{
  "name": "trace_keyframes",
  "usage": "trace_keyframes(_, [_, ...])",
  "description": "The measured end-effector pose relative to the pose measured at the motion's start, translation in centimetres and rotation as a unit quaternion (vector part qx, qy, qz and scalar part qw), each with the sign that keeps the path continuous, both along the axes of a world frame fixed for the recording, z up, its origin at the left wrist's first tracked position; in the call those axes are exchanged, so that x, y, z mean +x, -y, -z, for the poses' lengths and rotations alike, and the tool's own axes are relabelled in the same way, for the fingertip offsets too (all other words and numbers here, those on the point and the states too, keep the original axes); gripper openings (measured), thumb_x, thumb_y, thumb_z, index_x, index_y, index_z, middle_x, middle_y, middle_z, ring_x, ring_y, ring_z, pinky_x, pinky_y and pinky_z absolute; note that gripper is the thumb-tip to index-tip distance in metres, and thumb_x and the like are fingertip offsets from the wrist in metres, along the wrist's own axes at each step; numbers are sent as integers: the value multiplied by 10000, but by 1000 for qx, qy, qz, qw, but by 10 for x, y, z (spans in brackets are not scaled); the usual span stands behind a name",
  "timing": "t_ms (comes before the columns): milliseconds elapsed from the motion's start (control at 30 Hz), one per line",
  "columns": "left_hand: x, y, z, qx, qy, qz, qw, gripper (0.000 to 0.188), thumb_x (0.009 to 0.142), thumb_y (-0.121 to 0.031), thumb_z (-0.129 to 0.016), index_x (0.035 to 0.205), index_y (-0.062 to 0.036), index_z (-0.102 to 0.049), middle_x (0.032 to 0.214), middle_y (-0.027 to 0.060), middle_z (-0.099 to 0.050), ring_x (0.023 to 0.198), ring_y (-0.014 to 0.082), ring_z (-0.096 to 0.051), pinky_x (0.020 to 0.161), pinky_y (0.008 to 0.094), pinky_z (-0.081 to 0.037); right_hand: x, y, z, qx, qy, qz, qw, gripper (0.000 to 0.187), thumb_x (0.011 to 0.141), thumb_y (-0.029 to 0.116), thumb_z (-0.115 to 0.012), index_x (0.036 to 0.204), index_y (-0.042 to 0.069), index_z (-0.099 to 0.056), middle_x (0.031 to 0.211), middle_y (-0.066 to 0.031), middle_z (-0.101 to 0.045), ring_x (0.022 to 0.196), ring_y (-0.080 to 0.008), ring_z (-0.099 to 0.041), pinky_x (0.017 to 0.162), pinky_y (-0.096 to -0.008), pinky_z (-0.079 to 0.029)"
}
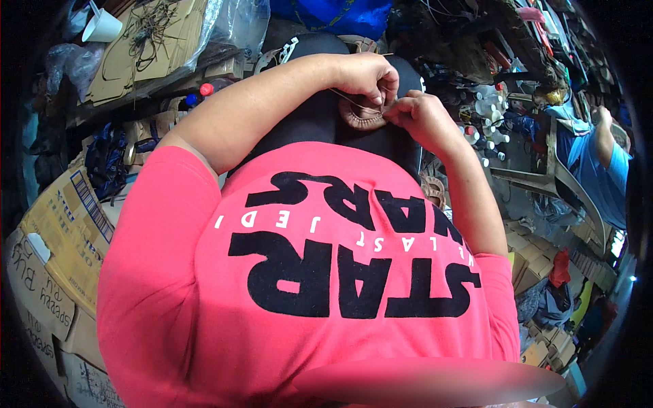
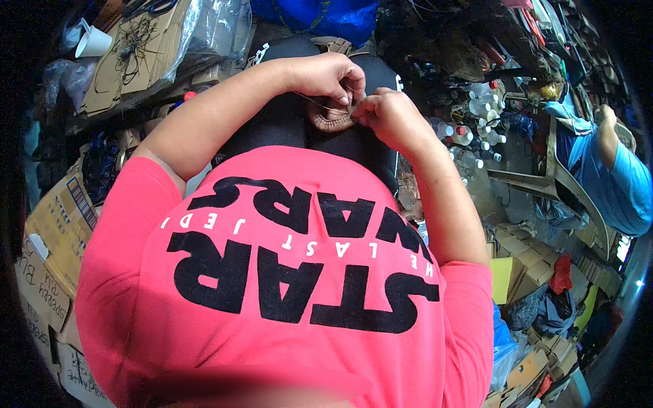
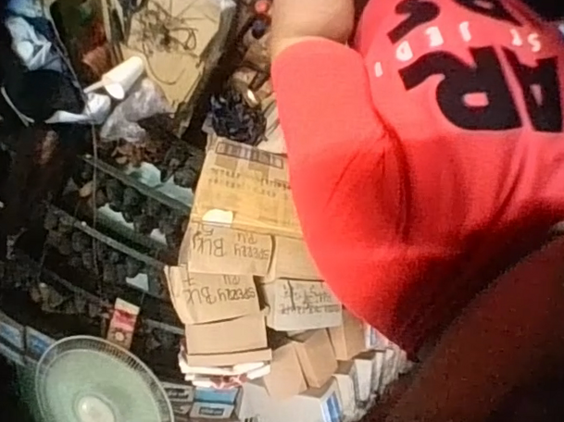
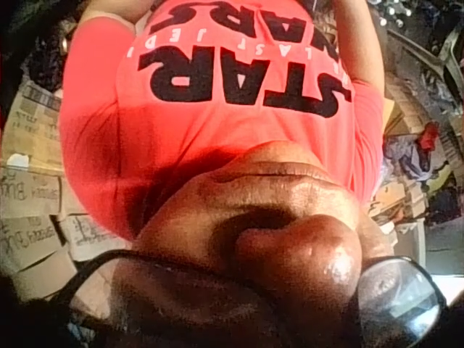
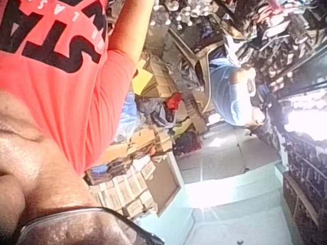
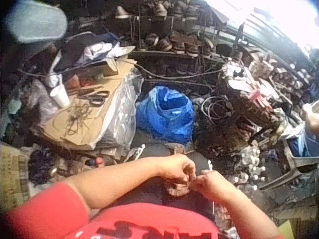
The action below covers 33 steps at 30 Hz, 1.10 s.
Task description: Hand-stitching the edges of a brown leather shoe component using a needle and thread.
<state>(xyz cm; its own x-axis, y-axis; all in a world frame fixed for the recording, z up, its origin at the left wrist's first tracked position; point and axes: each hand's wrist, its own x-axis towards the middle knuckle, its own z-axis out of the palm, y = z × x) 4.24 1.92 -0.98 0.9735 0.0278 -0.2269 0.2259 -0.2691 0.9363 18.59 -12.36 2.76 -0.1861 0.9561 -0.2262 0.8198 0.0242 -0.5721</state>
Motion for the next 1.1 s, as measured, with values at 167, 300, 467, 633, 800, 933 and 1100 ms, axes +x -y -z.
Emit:
trace_keyframes(167, [-3,-3,13,7,32,-44,999,184,716,60,-675,880,-16,-636,807,32,-652,759,99,-601,710,261,-500,12,3,-1,-27,-24,21,999,153,743,4,-682,891,39,-698,788,-97,-606,760,-185,-618,690,-282,-480])
trace_keyframes(300, [1,0,14,-24,27,-55,998,196,700,64,-689,870,-15,-630,794,31,-652,760,100,-602,704,264,-500,-3,-3,3,-34,-63,68,995,128,768,-5,-672,896,6,-672,792,-56,-633,751,-128,-604,699,-263,-480])
trace_keyframes(467, [-28,27,-1,305,176,-239,905,233,737,-96,-693,942,-27,-607,861,133,-638,800,251,-629,743,331,-495,18,6,12,-138,-335,212,907,153,871,123,-624,960,2,-655,764,-4,-622,666,-68,-554,632,-212,-461])
trace_keyframes(633, [-83,32,-35,246,-4,-158,956,245,764,-112,-669,987,-36,-603,888,139,-620,805,296,-611,742,363,-484,51,28,12,-340,-413,177,826,288,944,285,-531,1026,27,-630,685,2,-592,562,-67,-546,504,-190,-417])
trace_keyframes(800, [-105,-2,-42,333,17,-341,879,148,819,-72,-627,962,-33,-636,839,88,-606,713,164,-576,649,284,-462,68,43,33,-311,-390,83,863,277,829,303,-695,889,33,-684,726,7,-625,643,-64,-552,617,-231,-447])
trace_keyframes(933, [-89,1,-46,174,133,-414,884,201,925,-208,-547,957,-33,-642,841,59,-616,747,169,-579,709,279,-465,73,34,48,-231,-268,151,923,257,813,275,-714,854,22,-689,738,5,-633,666,-67,-546,621,-237,-448])
trace_keyframes(1100, [-46,29,-53,-323,257,-380,828,451,992,-395,-361,892,-44,-628,854,75,-618,784,211,-588,809,333,-452,39,12,63,65,-665,450,593,416,947,409,-476,970,37,-660,920,-103,-657,869,-206,-613,867,-370,-457])
